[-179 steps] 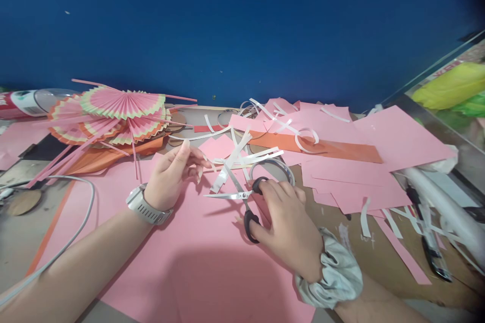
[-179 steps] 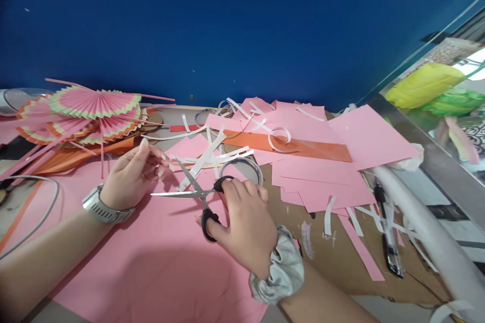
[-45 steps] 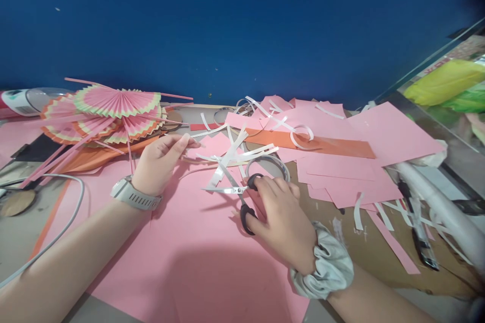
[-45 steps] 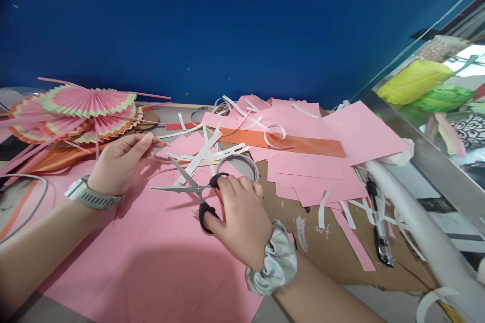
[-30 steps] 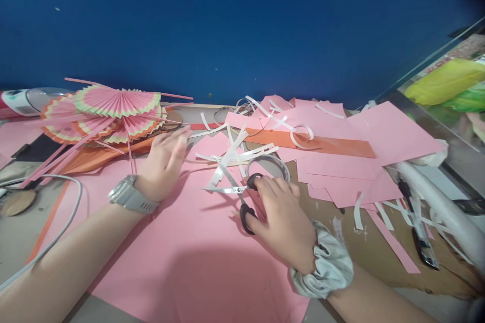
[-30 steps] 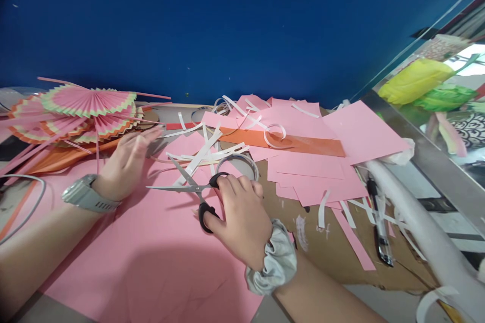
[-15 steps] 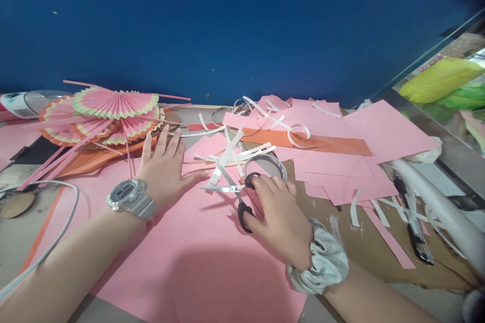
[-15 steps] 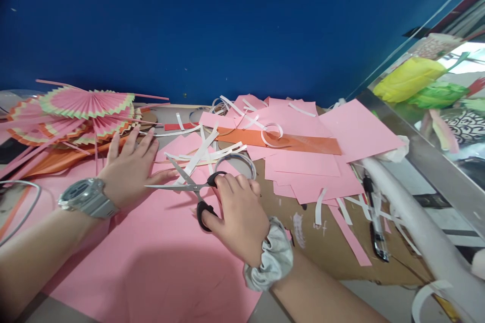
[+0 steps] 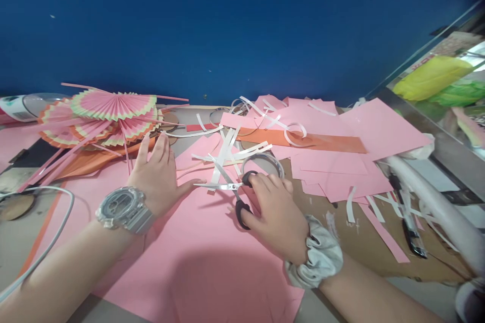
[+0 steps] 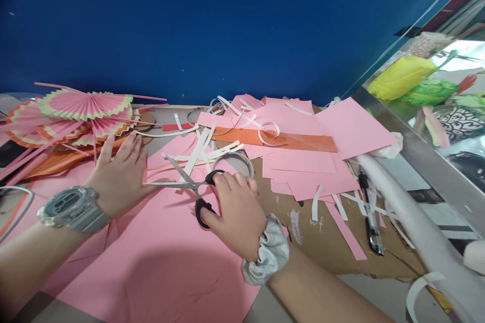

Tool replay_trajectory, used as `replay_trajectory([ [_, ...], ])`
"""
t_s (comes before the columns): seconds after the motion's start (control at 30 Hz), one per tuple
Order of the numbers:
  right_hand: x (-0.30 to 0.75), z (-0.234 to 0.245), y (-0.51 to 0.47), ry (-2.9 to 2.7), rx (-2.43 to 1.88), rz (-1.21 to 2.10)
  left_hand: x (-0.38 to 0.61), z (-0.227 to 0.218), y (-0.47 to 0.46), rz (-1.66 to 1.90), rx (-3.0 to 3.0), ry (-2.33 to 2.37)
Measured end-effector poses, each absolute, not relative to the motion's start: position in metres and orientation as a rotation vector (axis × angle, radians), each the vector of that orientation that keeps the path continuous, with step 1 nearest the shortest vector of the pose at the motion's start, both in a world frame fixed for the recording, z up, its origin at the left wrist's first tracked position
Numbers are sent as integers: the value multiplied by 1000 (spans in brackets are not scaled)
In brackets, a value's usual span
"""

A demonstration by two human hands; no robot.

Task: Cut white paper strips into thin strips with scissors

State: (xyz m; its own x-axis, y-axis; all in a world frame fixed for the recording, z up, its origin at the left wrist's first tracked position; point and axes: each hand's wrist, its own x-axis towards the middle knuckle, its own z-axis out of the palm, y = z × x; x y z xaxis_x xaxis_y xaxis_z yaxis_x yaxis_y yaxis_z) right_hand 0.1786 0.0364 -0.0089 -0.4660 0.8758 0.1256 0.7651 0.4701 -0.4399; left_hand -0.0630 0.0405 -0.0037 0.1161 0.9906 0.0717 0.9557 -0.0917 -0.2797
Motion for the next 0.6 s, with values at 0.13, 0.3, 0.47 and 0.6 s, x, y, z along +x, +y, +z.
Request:
replay_trajectory([
  [0.13, 178, -8, 36, -2388, -1390, 438, -61, -1, 40, 323, -2114, -1883],
  [0.3, 176, -7, 36, -2380, -1374, 433, -59, 0, 43, 290, -2148, -1893],
  [0.47, 176, -7, 36, -2387, -1384, 425, -60, 0, 41, 182, -2203, -1923],
  [0.6, 175, -7, 36, -2393, -1387, 409, -64, -2, 42, 149, -2240, -1915],
])
